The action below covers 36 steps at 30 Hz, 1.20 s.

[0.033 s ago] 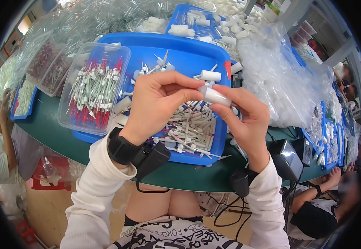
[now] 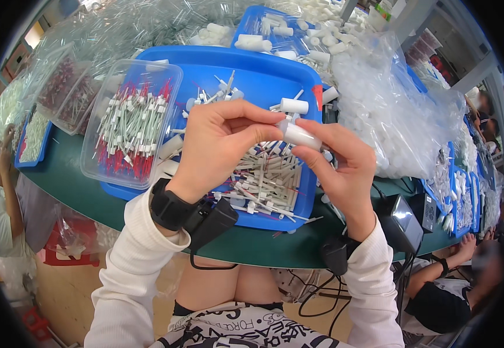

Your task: The person repeatedly picks up small white cylindrical components and thin red wires from a blue tray. They insert the wires into the components by hand and place the assembled units back into the tray. The process is repetitive and performed one unit at a time.

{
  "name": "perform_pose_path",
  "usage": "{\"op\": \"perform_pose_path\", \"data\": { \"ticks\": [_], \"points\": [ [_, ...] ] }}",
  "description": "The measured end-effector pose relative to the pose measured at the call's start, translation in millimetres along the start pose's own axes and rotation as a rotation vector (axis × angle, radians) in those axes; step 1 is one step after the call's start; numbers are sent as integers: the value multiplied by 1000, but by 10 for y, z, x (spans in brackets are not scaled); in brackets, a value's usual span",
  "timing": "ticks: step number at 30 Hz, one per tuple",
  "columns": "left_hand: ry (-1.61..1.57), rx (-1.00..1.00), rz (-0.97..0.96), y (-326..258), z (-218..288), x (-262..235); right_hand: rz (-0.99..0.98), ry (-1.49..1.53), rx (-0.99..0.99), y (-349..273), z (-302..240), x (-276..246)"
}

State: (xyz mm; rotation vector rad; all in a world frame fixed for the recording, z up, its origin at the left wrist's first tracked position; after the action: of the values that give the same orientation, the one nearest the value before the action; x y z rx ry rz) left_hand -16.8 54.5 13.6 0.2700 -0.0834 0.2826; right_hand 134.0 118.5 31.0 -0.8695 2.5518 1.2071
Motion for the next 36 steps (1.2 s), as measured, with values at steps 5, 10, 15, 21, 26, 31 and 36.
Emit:
{"op": "perform_pose_path", "data": {
  "ticks": [5,10,15,21,26,31,36],
  "points": [
    [4,-5,4,-7,-3,17,96,22,21,-42,23,14],
    [40,103,-21,-29,71,41,138,115,78,-61,36,8],
    [100,138,-27,-48,110,53,70,-45,-68,-23,-53,-22],
    [-10,191,-84,-53,101,64,67,-135,-187,23,-207,-42],
    [-55,137,9,-39,114,89,92,40,-97,2,-66,-10],
    [-19,86,-35,-45,85,64,161,74,-43,-24,-72,-24],
    [63,198,-99,-44,156,69,148,-17,-134,-37,-121,-43]
  ]
}}
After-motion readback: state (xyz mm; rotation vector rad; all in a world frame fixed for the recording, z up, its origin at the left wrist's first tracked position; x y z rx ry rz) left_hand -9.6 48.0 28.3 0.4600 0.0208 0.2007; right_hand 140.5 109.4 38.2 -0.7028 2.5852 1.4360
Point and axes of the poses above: each hand's wrist, its own y-axis towards the middle knuckle, its own x-axis out of the palm, z = x × y, the point moved 6 cm from there along y, towards the middle knuckle, and after that the axes turned 4 degrees about -x, right-handed, at the moved point
